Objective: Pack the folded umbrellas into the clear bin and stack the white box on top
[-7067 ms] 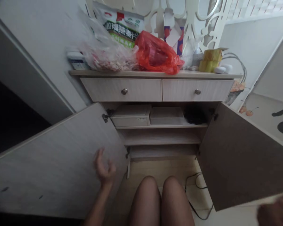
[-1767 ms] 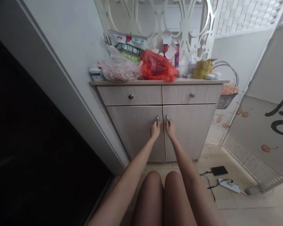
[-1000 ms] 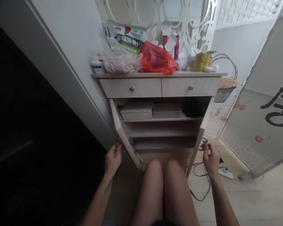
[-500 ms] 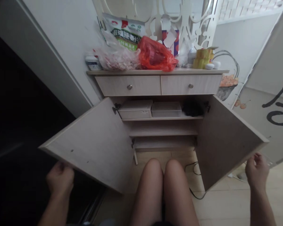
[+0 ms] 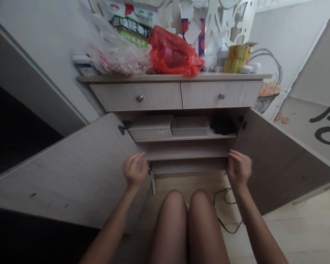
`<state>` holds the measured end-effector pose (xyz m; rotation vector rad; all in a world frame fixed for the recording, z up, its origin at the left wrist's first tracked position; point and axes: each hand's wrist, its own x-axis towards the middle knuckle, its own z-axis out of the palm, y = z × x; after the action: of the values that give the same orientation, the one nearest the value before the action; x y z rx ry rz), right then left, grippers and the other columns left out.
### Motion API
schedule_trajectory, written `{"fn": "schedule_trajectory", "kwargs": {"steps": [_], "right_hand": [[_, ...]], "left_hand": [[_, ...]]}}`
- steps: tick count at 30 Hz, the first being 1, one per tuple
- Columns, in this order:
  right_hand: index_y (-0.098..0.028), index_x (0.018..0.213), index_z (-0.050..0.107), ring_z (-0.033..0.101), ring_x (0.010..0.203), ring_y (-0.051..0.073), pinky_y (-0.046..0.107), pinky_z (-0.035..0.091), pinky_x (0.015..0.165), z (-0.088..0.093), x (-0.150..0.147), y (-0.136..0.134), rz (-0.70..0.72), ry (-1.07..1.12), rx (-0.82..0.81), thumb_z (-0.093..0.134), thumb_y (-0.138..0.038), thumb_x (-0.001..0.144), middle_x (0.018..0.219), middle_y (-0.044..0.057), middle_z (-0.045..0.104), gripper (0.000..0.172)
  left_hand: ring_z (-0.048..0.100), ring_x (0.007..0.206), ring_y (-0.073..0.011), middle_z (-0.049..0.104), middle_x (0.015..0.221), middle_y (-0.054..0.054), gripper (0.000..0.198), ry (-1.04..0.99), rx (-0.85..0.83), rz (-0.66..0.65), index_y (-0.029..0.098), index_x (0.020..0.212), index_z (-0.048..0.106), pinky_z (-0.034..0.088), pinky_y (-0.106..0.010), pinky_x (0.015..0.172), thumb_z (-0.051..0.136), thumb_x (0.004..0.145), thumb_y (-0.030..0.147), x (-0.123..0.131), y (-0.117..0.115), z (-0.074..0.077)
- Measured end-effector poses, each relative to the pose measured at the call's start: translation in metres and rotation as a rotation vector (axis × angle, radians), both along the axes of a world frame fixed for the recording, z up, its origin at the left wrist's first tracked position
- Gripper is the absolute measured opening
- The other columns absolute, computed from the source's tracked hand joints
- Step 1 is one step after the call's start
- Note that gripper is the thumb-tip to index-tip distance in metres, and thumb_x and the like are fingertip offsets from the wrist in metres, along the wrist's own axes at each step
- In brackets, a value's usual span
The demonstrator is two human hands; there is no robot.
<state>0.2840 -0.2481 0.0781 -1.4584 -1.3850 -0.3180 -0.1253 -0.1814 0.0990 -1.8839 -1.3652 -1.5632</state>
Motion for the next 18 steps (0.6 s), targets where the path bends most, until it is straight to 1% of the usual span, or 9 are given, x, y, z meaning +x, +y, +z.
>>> {"fn": "schedule_trajectory", "kwargs": {"steps": [2,3,5,6,8,10,13,16,18], "right_hand": [[-0.020,0.103,0.067,0.059,0.107,0.027,0.043,0.041,0.094,0.016,-0.023,0.060,0.139,-0.104,-0.008,0.038,-0.040,0.098,0.113,0.014,0.069,0.036],[-0.019,0.106,0.068,0.059,0.105,0.026,0.041,0.042,0.093,0.022,-0.031,0.090,0.175,-0.153,-0.053,0.038,-0.036,0.099,0.114,0.013,0.069,0.035],[-0.017,0.114,0.067,0.059,0.104,0.027,0.040,0.043,0.089,0.030,-0.041,0.146,0.186,-0.260,-0.189,0.040,-0.030,0.098,0.121,0.014,0.067,0.034],[-0.016,0.118,0.066,0.058,0.104,0.027,0.039,0.043,0.088,0.032,-0.043,0.169,0.171,-0.314,-0.260,0.042,-0.027,0.097,0.124,0.015,0.066,0.034],[-0.014,0.123,0.065,0.059,0.103,0.027,0.037,0.043,0.086,0.033,-0.044,0.205,0.124,-0.412,-0.385,0.045,-0.023,0.096,0.126,0.017,0.065,0.035],[-0.012,0.124,0.065,0.061,0.099,0.026,0.036,0.044,0.083,0.032,-0.042,0.228,0.078,-0.475,-0.495,0.048,-0.021,0.095,0.122,0.019,0.066,0.034],[-0.012,0.115,0.069,0.064,0.089,0.023,0.032,0.044,0.075,0.033,-0.040,0.246,0.038,-0.487,-0.621,0.050,-0.023,0.096,0.111,0.019,0.070,0.029],[-0.013,0.107,0.072,0.065,0.085,0.021,0.029,0.043,0.070,0.038,-0.036,0.249,0.049,-0.467,-0.655,0.051,-0.025,0.097,0.107,0.017,0.071,0.025],[-0.015,0.103,0.072,0.065,0.085,0.021,0.028,0.041,0.068,0.042,-0.030,0.243,0.077,-0.459,-0.634,0.053,-0.026,0.096,0.105,0.015,0.071,0.023]], "left_hand": [[0.063,0.101,-0.0247,0.069,0.103,-0.013,0.029,0.138,-0.234,-0.129,0.019,0.104,0.068,0.047,-0.040,0.094,0.047,0.095,0.036,0.034,0.052,0.016],[0.062,0.103,-0.0254,0.070,0.105,-0.013,0.027,0.224,-0.315,-0.148,0.018,0.105,0.069,0.046,-0.040,0.095,0.049,0.095,0.033,0.050,0.076,0.023],[0.059,0.109,-0.0275,0.069,0.112,-0.015,0.025,0.396,-0.446,-0.146,0.016,0.109,0.069,0.044,-0.040,0.097,0.051,0.093,0.024,0.075,0.118,0.036],[0.059,0.110,-0.0282,0.068,0.115,-0.017,0.026,0.470,-0.509,-0.120,0.015,0.110,0.069,0.044,-0.040,0.097,0.050,0.093,0.019,0.085,0.135,0.041],[0.060,0.111,-0.0286,0.066,0.116,-0.019,0.030,0.564,-0.614,-0.059,0.013,0.109,0.069,0.044,-0.040,0.094,0.046,0.092,0.010,0.099,0.161,0.046],[0.062,0.108,-0.0284,0.067,0.111,-0.021,0.032,0.594,-0.673,-0.013,0.011,0.105,0.071,0.045,-0.039,0.091,0.043,0.090,0.005,0.106,0.179,0.046],[0.065,0.101,-0.0281,0.070,0.101,-0.022,0.032,0.595,-0.710,0.009,0.010,0.099,0.073,0.047,-0.038,0.087,0.044,0.089,0.003,0.107,0.196,0.043],[0.067,0.097,-0.0281,0.071,0.098,-0.021,0.032,0.586,-0.743,0.009,0.012,0.093,0.075,0.048,-0.038,0.083,0.045,0.089,0.003,0.102,0.203,0.040],[0.068,0.097,-0.0287,0.072,0.100,-0.019,0.029,0.574,-0.756,-0.006,0.014,0.093,0.076,0.048,-0.038,0.083,0.049,0.089,0.007,0.098,0.202,0.042]]}}
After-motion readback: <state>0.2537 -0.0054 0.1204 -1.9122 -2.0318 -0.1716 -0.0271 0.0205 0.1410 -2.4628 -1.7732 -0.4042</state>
